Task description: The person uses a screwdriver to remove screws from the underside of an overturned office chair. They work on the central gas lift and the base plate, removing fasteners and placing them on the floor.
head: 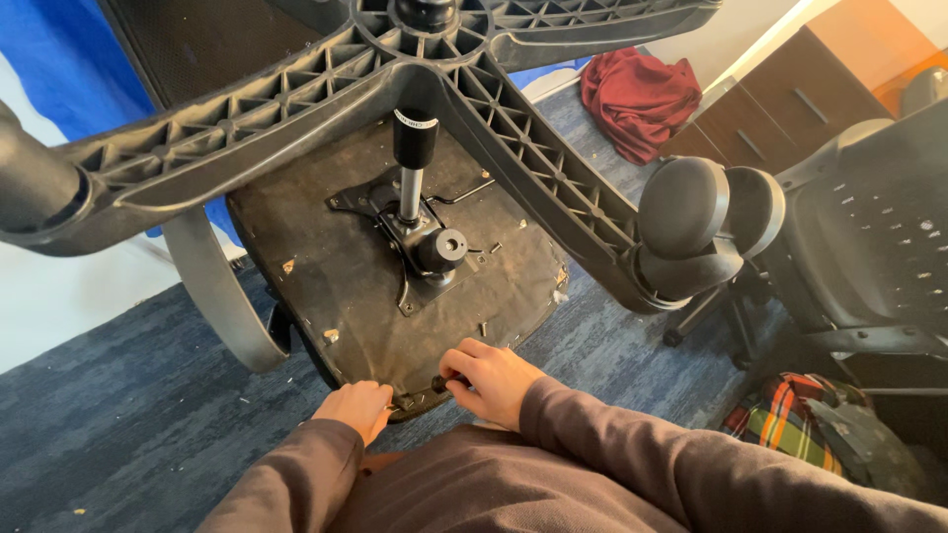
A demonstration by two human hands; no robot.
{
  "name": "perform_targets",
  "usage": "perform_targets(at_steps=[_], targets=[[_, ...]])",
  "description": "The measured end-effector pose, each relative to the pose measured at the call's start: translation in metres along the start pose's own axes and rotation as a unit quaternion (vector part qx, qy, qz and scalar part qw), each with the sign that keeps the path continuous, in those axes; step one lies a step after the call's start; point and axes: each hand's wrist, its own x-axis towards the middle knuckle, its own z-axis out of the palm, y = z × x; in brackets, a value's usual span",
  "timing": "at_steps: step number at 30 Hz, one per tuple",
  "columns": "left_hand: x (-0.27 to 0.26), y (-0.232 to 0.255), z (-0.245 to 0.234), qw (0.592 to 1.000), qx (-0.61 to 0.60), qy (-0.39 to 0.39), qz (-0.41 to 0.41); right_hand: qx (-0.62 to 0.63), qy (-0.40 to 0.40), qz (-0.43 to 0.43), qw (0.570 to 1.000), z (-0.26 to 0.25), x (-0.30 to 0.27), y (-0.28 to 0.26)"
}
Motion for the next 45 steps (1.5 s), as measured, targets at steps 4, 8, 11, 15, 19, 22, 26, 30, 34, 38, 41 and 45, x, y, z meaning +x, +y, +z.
perform_targets(at_steps=[4, 8, 11, 15, 19, 22, 26, 30, 34, 38, 41, 45], targets=[[0.005, 0.015, -0.009, 0.999, -0.021, 0.023, -0.026, 0.001, 0.007, 0.001, 1.0, 0.001, 0.0, 0.004], [0.006, 0.039, -0.032, 0.978, -0.151, 0.142, -0.008, 0.015, 0.028, 0.007, 0.999, 0.005, -0.004, 0.008], [0.021, 0.063, -0.047, 0.952, -0.215, 0.219, -0.016, 0.02, 0.047, 0.007, 0.999, 0.009, -0.006, 0.01], [0.034, 0.078, -0.048, 0.936, -0.226, 0.25, -0.106, 0.017, 0.044, -0.01, 0.999, 0.011, -0.008, 0.012], [0.023, 0.065, -0.028, 0.957, -0.161, 0.197, -0.141, 0.013, 0.043, -0.014, 0.999, 0.011, -0.01, 0.013], [0.006, 0.044, -0.01, 0.969, -0.127, 0.148, -0.155, 0.012, 0.043, -0.013, 0.999, 0.01, -0.012, 0.01], [-0.003, 0.02, 0.003, 0.953, -0.125, 0.224, -0.159, 0.025, 0.034, 0.009, 0.999, 0.008, -0.009, 0.003], [0.004, -0.005, 0.013, 0.915, -0.101, 0.299, -0.249, 0.012, 0.028, 0.038, 0.999, 0.012, -0.005, -0.009], [0.025, -0.035, 0.033, 0.901, -0.225, 0.246, -0.276, 0.004, 0.044, 0.057, 0.997, 0.018, -0.002, -0.022], [0.034, -0.07, 0.052, 0.939, -0.197, 0.208, -0.192, -0.02, 0.07, 0.098, 0.993, 0.02, 0.004, -0.035], [0.033, -0.087, 0.055, 0.96, -0.175, 0.18, -0.125, 0.016, 0.094, 0.128, 0.987, 0.023, 0.01, -0.044], [0.033, -0.083, 0.045, 0.977, -0.151, 0.044, -0.146, 0.018, 0.124, 0.122, 0.985, 0.026, 0.021, -0.049]])
